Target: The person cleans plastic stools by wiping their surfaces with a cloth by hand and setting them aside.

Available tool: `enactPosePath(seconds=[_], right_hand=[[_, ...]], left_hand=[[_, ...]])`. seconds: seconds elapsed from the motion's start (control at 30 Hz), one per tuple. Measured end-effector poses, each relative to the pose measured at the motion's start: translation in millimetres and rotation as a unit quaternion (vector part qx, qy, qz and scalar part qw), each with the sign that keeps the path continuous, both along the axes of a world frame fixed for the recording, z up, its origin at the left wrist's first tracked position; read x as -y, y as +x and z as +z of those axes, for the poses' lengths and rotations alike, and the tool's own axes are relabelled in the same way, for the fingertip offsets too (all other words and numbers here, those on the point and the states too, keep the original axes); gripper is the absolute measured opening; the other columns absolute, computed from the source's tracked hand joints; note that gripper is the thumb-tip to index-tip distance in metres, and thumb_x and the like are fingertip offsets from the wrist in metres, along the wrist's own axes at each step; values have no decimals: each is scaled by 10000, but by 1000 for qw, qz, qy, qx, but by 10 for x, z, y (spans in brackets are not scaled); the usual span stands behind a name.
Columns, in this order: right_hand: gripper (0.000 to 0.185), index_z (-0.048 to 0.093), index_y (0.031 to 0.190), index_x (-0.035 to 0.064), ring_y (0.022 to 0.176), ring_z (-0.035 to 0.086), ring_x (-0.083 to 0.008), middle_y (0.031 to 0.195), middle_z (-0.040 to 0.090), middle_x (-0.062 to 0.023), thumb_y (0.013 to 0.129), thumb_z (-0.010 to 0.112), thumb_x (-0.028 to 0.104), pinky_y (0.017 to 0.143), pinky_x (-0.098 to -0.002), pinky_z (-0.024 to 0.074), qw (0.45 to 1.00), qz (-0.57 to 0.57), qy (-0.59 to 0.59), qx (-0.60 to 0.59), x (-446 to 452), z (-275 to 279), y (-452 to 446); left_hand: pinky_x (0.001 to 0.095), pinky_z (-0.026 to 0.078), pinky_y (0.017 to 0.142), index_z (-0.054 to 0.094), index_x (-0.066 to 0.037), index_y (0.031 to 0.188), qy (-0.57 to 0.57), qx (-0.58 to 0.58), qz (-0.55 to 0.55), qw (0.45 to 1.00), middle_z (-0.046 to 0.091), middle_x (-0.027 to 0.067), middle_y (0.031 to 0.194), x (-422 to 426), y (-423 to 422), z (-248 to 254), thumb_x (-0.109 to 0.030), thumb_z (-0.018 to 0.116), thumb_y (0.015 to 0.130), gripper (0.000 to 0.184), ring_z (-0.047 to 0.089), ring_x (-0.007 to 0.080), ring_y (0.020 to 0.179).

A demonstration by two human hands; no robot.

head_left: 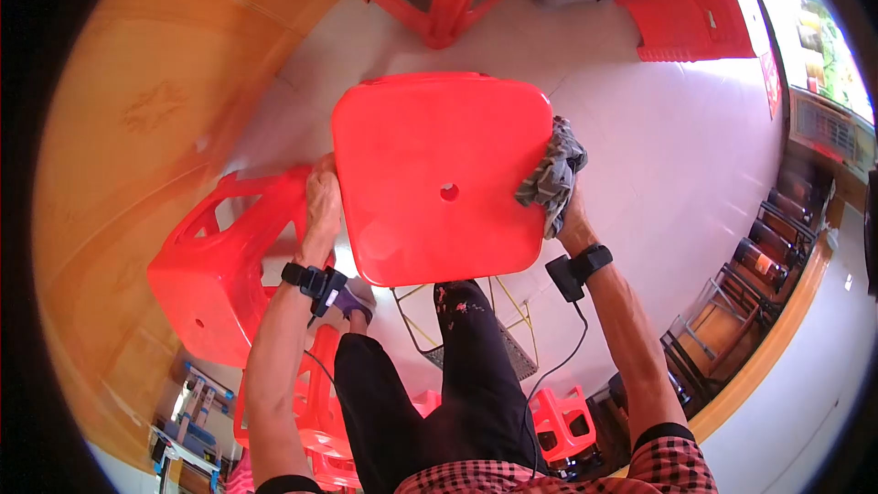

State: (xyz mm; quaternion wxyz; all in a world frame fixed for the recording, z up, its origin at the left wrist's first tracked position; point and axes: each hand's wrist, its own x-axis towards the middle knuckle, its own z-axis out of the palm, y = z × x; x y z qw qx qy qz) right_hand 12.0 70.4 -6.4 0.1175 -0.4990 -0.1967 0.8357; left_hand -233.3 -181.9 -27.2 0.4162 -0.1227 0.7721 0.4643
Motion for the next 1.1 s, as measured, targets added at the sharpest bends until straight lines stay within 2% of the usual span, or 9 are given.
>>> enactPosePath(seconds=[0.1, 0.17, 0.27, 0.47, 0.6, 0.67, 0.73, 0.83, 1.1], right_hand=[[475, 524, 1132, 75, 902, 620, -229, 991, 614, -79, 991, 302, 470, 812, -397, 534, 987, 44, 10, -154, -110, -373, 267], [471, 526, 1117, 76, 884, 622, -246, 972, 616, -89, 992, 295, 467, 785, -400, 539, 986, 31, 14, -163, -43, -252, 169], [468, 533, 1061, 77, 813, 630, -282, 906, 622, -106, 986, 296, 474, 734, -398, 546, 996, 7, 28, -88, -25, 54, 243], [521, 529, 1128, 54, 864, 639, -255, 930, 647, -117, 977, 305, 499, 763, -386, 535, 997, 20, 75, 26, -59, 446, -225], [504, 533, 1149, 62, 906, 627, -205, 997, 646, -91, 989, 303, 482, 837, -366, 513, 973, 56, 55, -217, -84, 279, -13], [495, 524, 1183, 64, 963, 606, -193, 1069, 627, -62, 993, 311, 468, 885, -337, 490, 996, -83, 28, 19, -7, 302, 32], [496, 512, 1215, 72, 1005, 584, -179, 1129, 602, -45, 985, 340, 477, 906, -317, 475, 996, -20, 35, -84, 54, 389, 259], [541, 508, 1229, 97, 1016, 581, -169, 1140, 595, -45, 957, 364, 542, 918, -322, 471, 996, -45, 32, 68, 152, 727, 146], [512, 550, 1018, 113, 781, 634, -209, 868, 633, -47, 957, 321, 567, 699, -376, 543, 998, -26, -15, -52, 246, 990, 755]], left_hand=[[338, 466, 808, 540, -36, 1202, -26, -80, -92, 992, 619, 112, 1067, 35, 22, -48, -423, 363, 955, 492, 585, 194, 964], [349, 466, 835, 521, -19, 1233, 118, 4, 134, 984, 595, 114, 1136, -138, 76, 154, -459, 404, 937, 544, 582, 200, 1012], [358, 434, 899, 516, 4, 1227, 233, 91, 181, 951, 567, 114, 1182, -150, 47, 701, -493, 440, 920, 589, 556, 209, 1061], [345, 463, 885, 481, 5, 1240, 136, -110, -19, 984, 582, 148, 1123, -281, -39, 847, -443, 589, 864, 595, 556, 211, 1050], [327, 481, 818, 486, 3, 1173, 177, -10, 24, 984, 577, 121, 1080, -235, -73, 922, -441, 623, 841, 572, 565, 194, 999], [317, 485, 804, 470, 0, 1200, 154, -31, 17, 987, 563, 115, 1089, -202, 55, 910, -435, 625, 841, 585, 566, 191, 969], [318, 472, 823, 471, -4, 1206, 148, -18, 30, 988, 556, 111, 1105, -134, 142, 1071, -438, 619, 844, 584, 553, 186, 979], [321, 440, 872, 466, -9, 1227, 160, -14, 36, 986, 545, 105, 1138, -40, 189, 1164, -436, 601, 855, 582, 527, 182, 1019], [333, 407, 948, 456, -21, 1277, 258, 36, 155, 953, 537, 78, 1198, 231, 422, 1667, -337, 461, 939, 463, 505, 191, 1118]])
